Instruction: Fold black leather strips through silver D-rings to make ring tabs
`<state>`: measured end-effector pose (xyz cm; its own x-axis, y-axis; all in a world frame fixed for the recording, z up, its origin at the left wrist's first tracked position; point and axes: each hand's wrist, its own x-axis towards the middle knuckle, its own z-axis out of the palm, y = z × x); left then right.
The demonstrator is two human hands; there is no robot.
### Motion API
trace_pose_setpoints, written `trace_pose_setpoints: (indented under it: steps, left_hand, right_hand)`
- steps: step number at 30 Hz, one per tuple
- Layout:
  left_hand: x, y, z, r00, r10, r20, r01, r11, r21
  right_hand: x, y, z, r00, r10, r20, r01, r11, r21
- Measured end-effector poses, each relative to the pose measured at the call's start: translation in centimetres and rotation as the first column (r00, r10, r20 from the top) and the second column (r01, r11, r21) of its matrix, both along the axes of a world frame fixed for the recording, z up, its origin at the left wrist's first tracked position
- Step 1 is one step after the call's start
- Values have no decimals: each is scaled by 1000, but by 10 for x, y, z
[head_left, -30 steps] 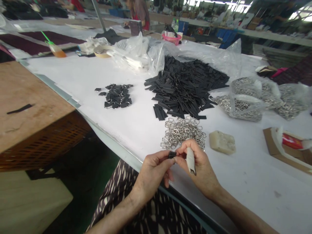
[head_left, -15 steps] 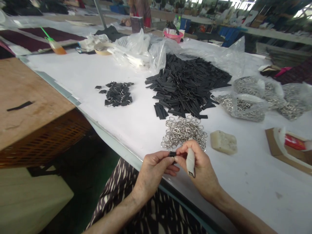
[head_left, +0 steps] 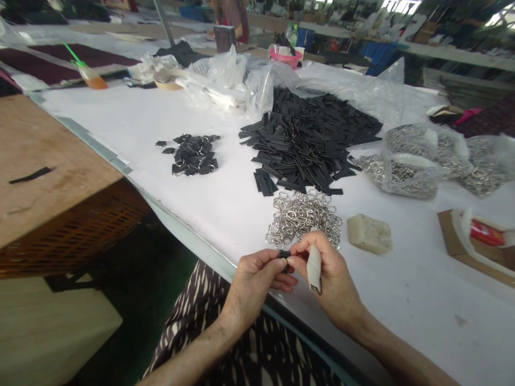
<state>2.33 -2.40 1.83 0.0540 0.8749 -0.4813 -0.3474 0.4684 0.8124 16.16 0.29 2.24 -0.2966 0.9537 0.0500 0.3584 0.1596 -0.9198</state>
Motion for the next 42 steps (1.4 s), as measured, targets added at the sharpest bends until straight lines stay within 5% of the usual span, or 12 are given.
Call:
trace_pose_setpoints:
  steps: [24, 37, 42]
  left_hand:
    - [-1, 0, -7, 999, -39, 26, 39, 999, 3]
    - [-5, 2, -9, 989, 82, 120, -81, 997, -11]
    - [-5, 6, -6, 990, 79, 113, -77, 997, -18]
  right_hand:
    - [5, 1, 2, 999, 51, 8, -50, 994, -101]
    - [45, 23, 41, 984, -32, 173, 44, 997, -67]
    - [72, 34, 56, 926, -144, 348, 119, 989, 92]
